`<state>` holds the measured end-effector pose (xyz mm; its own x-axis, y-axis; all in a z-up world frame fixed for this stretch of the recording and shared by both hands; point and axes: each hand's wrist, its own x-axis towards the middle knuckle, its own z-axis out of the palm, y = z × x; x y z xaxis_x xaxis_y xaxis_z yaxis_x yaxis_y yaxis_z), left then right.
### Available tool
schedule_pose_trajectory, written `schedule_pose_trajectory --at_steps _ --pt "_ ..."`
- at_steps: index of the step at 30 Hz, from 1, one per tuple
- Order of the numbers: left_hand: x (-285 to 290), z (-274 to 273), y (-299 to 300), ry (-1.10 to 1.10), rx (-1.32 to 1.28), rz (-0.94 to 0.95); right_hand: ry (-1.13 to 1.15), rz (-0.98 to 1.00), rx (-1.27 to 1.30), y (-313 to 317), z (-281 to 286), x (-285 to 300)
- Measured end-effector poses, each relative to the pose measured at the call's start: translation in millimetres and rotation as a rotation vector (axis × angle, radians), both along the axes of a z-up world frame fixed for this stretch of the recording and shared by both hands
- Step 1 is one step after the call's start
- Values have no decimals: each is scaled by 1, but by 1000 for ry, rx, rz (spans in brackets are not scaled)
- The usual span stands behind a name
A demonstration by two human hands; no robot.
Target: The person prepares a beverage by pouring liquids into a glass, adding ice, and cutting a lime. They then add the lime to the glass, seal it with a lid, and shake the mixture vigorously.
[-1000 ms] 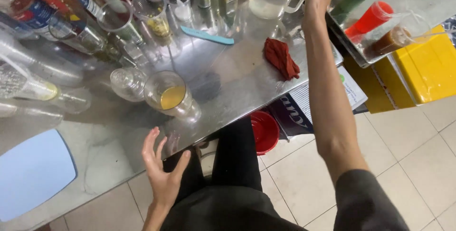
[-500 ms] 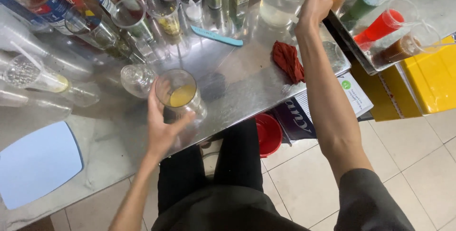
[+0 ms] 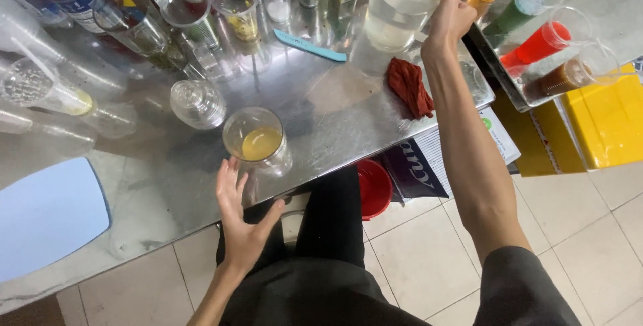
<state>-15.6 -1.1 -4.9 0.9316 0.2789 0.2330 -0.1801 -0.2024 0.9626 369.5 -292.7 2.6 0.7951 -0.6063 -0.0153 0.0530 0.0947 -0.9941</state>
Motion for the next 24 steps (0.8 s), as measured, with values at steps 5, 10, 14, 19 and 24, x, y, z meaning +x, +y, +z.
schedule_pose_trajectory --at_steps 5,10,14,19,24 --pt "20 4 10 41 -11 6 45 -32 84 12 15 -16" --pt "50 16 26 -30 -15 -55 25 -22 97 17 21 -23" --pt "67 21 38 -137 49 -189 73 -23 94 20 28 -29" --pt "76 28 39 -123 39 -243 88 -23 81 18 24 -31" --pt "79 15 31 -31 83 -109 95 -45 107 24 28 -34"
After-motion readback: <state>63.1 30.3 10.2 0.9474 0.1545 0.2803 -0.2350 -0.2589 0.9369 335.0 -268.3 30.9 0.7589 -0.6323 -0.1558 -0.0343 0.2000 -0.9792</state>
